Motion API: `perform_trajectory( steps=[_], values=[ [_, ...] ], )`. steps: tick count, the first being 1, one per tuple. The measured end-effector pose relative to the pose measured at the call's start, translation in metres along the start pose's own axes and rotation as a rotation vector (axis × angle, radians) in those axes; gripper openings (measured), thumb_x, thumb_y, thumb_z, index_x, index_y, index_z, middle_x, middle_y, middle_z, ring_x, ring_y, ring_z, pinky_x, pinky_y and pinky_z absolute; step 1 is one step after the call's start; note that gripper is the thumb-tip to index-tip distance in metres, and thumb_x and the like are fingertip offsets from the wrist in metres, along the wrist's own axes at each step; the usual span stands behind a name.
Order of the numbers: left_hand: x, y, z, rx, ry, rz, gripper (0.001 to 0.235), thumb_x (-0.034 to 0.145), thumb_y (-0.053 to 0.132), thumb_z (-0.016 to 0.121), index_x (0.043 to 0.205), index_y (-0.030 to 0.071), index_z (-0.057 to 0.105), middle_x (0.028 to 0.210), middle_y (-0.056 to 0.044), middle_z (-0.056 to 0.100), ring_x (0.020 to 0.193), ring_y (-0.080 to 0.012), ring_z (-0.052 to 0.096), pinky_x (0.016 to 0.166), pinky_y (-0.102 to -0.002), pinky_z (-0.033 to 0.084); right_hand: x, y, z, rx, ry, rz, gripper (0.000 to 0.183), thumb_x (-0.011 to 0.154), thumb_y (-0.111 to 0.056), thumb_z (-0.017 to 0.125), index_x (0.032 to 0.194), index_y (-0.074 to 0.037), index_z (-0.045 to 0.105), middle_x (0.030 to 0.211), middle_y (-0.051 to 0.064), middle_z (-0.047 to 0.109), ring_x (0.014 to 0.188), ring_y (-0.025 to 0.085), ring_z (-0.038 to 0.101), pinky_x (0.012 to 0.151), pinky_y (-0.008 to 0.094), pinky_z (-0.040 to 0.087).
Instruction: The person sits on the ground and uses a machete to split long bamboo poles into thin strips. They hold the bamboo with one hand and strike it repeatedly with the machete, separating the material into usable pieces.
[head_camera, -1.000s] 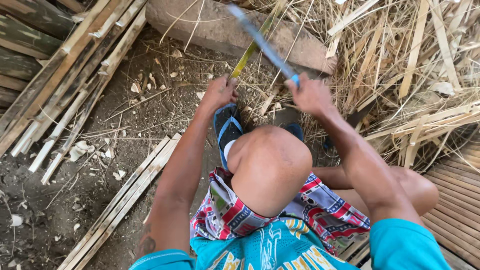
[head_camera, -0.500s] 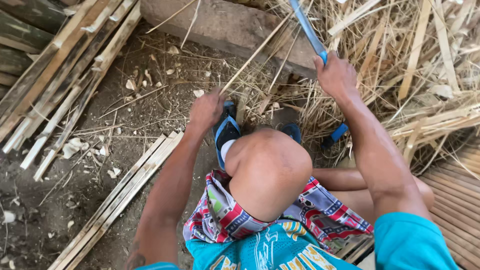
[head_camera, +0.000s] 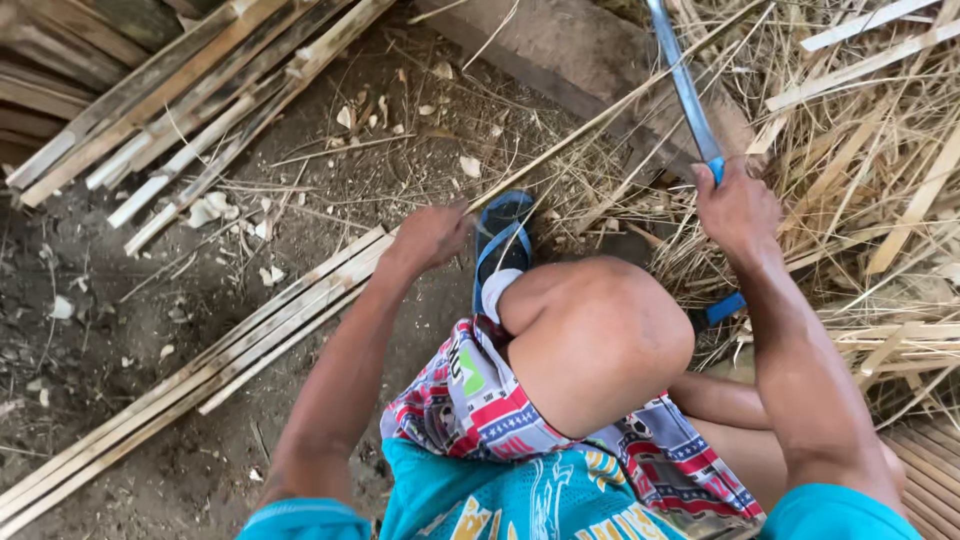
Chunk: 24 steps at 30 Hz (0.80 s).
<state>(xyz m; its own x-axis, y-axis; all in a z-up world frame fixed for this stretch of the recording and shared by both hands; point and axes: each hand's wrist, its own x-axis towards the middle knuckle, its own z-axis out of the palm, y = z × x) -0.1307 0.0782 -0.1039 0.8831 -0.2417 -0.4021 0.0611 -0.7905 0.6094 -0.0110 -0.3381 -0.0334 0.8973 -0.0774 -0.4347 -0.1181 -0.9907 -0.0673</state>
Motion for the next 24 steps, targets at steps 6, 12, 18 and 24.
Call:
perform_trajectory(
  steps=[6,12,18,24],
  values=[
    [0.107,0.073,-0.004,-0.204,0.004,-0.066,0.038,0.104,0.046,0.048,0.123,0.015,0.06,0.09,-0.022,0.074,0.08,-0.0385,0.073,0.075,-0.051,0.057,-0.001,-0.011,0.024,0.124,0.08,-0.034,0.057,0.109,-0.055,0.048,0.121,-0.001,0.061,0.096,0.036,0.067,0.096,0.059,0.064,0.086,0.066,0.049],
    [0.141,0.084,0.019,-0.109,0.04,-0.038,0.033,0.103,0.037,0.053,0.105,0.008,0.068,0.089,-0.021,0.072,0.083,-0.0369,0.072,0.075,-0.053,0.055,-0.023,-0.049,0.028,0.152,-0.02,-0.1,0.053,0.106,-0.052,0.048,0.119,-0.001,0.049,0.081,0.034,0.068,0.078,0.056,0.066,0.076,0.065,0.051],
    [0.048,0.015,0.033,-0.009,0.289,0.147,0.026,0.093,0.02,0.051,0.109,0.021,0.071,0.094,-0.018,0.075,0.084,-0.0409,0.072,0.07,-0.055,0.058,-0.004,-0.017,0.033,-0.064,-0.097,-0.178,0.051,0.111,-0.049,0.043,0.118,0.002,0.05,0.079,0.025,0.07,0.068,0.045,0.071,0.065,0.059,0.055],
    [0.018,0.02,0.029,0.051,0.277,-0.04,0.03,0.099,0.022,0.05,0.127,0.013,0.058,0.082,-0.022,0.072,0.072,-0.0439,0.072,0.061,-0.058,0.057,0.001,0.007,0.024,-0.025,0.122,-0.22,0.058,0.115,-0.054,0.044,0.122,0.001,0.058,0.091,0.028,0.07,0.085,0.048,0.07,0.076,0.061,0.054]
  ],
)
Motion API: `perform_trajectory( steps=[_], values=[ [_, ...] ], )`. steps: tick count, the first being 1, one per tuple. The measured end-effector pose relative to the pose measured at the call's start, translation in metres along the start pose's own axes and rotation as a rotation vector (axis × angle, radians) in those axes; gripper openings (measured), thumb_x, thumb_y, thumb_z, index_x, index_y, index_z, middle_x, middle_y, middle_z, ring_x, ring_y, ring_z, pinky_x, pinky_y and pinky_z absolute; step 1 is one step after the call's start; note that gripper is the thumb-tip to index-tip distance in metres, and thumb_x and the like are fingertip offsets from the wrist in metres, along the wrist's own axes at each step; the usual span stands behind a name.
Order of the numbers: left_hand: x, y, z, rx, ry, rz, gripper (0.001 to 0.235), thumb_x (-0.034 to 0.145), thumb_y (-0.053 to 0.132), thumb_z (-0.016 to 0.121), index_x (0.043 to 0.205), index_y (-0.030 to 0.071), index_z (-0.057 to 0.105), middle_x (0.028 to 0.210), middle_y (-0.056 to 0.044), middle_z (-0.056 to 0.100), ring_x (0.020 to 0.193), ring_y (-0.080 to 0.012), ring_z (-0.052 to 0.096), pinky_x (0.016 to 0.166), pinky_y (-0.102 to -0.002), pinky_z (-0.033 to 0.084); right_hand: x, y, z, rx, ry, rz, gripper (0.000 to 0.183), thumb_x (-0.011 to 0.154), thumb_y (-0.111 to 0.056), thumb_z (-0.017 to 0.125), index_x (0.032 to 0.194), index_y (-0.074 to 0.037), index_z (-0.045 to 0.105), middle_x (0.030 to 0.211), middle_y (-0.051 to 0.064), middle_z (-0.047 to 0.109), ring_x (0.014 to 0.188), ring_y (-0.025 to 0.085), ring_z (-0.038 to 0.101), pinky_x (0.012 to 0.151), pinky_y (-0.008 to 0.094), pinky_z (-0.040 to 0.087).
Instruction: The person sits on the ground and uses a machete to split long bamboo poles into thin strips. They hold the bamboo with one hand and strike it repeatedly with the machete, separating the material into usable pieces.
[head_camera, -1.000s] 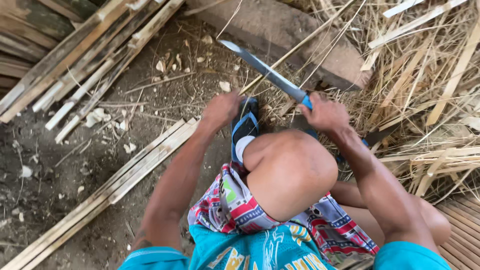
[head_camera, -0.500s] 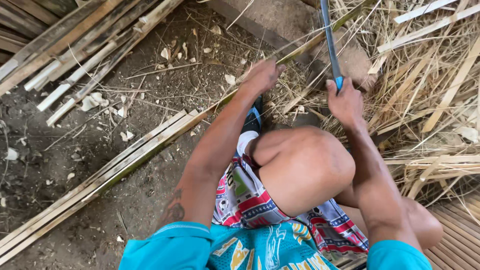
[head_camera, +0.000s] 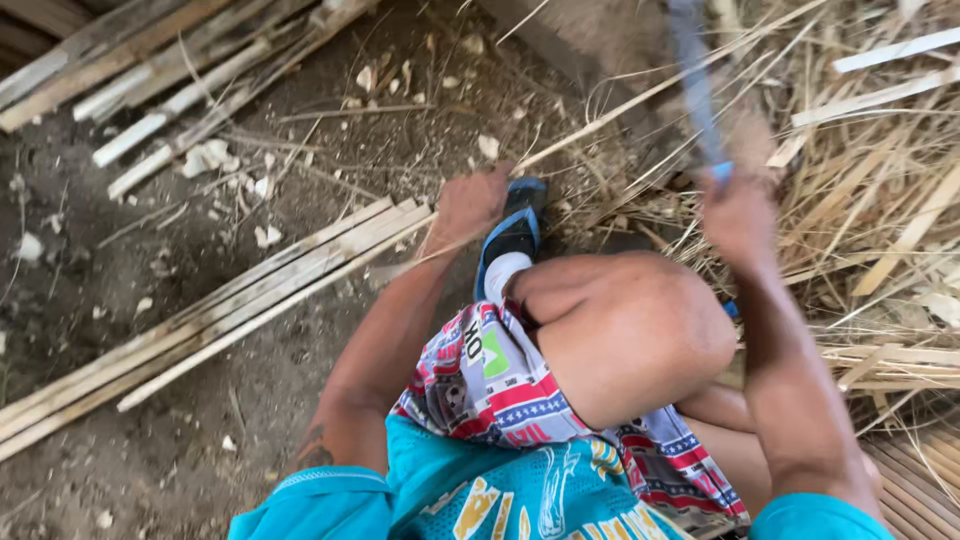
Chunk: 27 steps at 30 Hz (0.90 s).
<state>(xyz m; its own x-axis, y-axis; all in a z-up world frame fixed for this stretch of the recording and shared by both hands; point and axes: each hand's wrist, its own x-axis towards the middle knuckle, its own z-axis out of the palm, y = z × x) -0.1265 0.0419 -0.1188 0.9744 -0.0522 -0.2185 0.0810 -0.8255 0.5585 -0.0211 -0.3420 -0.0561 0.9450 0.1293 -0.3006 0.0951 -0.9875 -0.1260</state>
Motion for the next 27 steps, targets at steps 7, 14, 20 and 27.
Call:
perform_trajectory(
  steps=[7,14,20,27],
  values=[
    [0.011,-0.004,0.028,0.056,0.102,0.066,0.019,0.102,0.023,0.05,0.107,0.005,0.053,0.083,-0.021,0.072,0.069,-0.0419,0.072,0.056,-0.054,0.057,-0.038,-0.082,-0.004,-0.065,-0.315,0.023,0.05,0.105,-0.059,0.047,0.115,-0.01,0.052,0.086,0.026,0.071,0.085,0.049,0.07,0.077,0.061,0.053],
    [-0.013,-0.025,0.014,0.044,-0.048,-0.073,0.02,0.106,0.028,0.051,0.11,0.009,0.055,0.087,-0.02,0.073,0.074,-0.0425,0.071,0.057,-0.056,0.055,-0.014,-0.039,-0.01,-0.159,-0.379,0.095,0.052,0.108,-0.054,0.043,0.12,-0.006,0.061,0.092,0.022,0.072,0.084,0.041,0.072,0.078,0.054,0.057],
    [-0.037,-0.039,-0.003,0.001,0.081,-0.095,0.031,0.105,0.04,0.055,0.112,0.01,0.06,0.098,-0.021,0.073,0.081,-0.0445,0.071,0.065,-0.058,0.055,-0.006,0.035,-0.035,0.269,-0.035,0.436,0.06,0.11,-0.051,0.033,0.122,-0.003,0.065,0.095,0.026,0.071,0.089,0.039,0.074,0.079,0.053,0.058],
    [0.034,0.005,-0.001,-0.093,-0.212,-0.05,0.034,0.105,0.04,0.052,0.112,0.011,0.069,0.093,-0.027,0.073,0.088,-0.0455,0.071,0.082,-0.058,0.055,-0.043,-0.079,0.022,0.046,-0.451,0.017,0.055,0.101,-0.058,0.04,0.116,-0.006,0.05,0.083,0.021,0.073,0.076,0.044,0.073,0.072,0.058,0.056]
  ],
)
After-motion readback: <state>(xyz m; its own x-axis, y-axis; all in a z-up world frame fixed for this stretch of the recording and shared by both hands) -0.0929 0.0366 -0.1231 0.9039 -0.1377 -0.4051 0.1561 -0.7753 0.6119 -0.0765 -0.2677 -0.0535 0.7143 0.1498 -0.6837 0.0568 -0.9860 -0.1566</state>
